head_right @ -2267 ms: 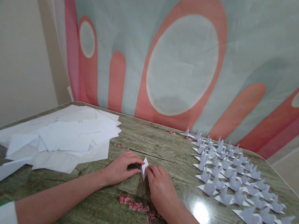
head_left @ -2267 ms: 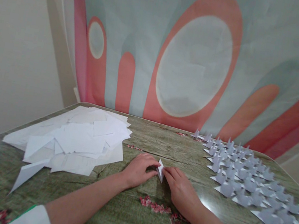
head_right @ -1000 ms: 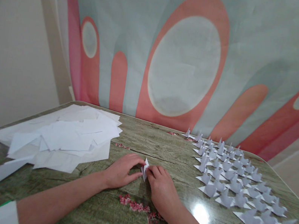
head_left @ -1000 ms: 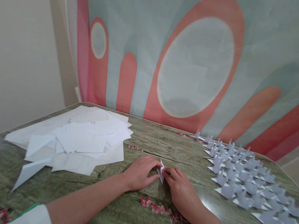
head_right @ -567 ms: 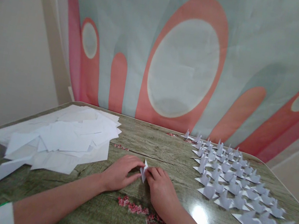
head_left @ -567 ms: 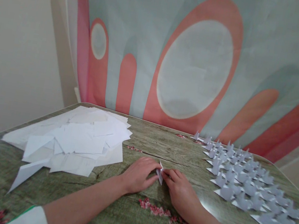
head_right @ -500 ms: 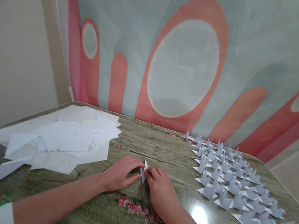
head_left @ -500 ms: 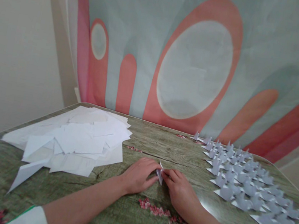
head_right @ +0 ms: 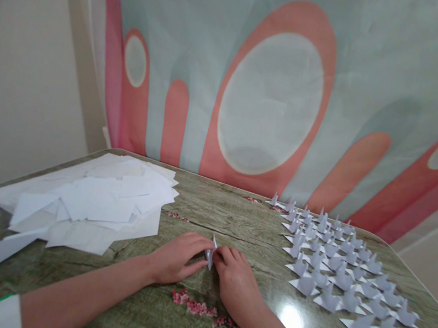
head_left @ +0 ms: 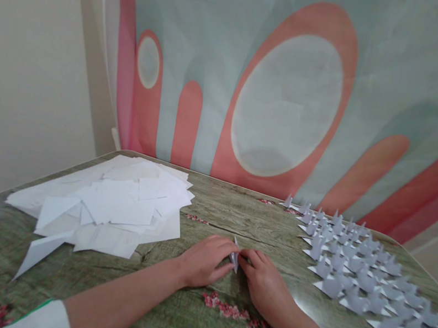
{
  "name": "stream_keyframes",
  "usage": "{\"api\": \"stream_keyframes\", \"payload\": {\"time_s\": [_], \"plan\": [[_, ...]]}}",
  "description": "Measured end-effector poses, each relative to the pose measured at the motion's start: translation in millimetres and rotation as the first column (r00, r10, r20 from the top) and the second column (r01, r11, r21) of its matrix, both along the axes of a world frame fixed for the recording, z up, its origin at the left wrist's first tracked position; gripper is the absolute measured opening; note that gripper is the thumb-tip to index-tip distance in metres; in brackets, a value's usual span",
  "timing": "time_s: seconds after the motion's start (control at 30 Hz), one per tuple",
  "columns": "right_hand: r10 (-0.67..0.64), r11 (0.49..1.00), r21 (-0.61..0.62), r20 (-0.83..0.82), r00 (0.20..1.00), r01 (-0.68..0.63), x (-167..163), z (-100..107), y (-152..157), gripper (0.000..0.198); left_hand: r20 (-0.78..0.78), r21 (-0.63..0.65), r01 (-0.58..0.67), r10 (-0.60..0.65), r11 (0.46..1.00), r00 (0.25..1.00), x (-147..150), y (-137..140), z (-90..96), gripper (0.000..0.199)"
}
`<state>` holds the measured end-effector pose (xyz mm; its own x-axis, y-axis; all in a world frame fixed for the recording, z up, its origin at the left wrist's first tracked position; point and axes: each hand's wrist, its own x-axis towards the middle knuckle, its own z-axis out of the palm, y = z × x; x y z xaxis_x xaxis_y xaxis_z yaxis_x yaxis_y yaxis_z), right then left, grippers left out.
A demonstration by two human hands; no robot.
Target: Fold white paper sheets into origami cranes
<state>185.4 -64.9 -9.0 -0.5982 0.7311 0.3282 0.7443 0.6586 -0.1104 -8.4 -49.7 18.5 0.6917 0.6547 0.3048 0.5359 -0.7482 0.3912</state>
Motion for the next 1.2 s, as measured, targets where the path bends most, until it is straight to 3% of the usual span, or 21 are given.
{"api": "stream_keyframes", "payload": {"time_s": [0.37, 0.67, 1.0, 1.2], "plan": [[0.022, 0.996, -0.079, -0.057, 0.998, -0.027, 4, 5, 0, 0.036, -0.091, 0.052, 0.043, -0.038, 0.998, 0.995, 1, 0, 0.5, 0.03], [0.048, 0.996, -0.066, -0.089, 0.995, -0.054, 7, 2, 0, 0.037, -0.129, 0.107, 0.054, -0.04, 0.993, 0.991, 0, 1, -3.7, 0.027], [0.019, 0.996, -0.082, -0.092, 0.996, -0.026, 9, 4, -1, 0.039, -0.17, 0.145, 0.076, -0.05, 0.987, 0.984, -1, 3, -8.3, 0.03], [-0.045, 0.998, -0.054, -0.193, 0.98, 0.035, 15, 7, 1, 0.036, -0.198, 0.183, 0.088, -0.051, 0.979, 0.979, 1, 1, -5.9, 0.03]]}}
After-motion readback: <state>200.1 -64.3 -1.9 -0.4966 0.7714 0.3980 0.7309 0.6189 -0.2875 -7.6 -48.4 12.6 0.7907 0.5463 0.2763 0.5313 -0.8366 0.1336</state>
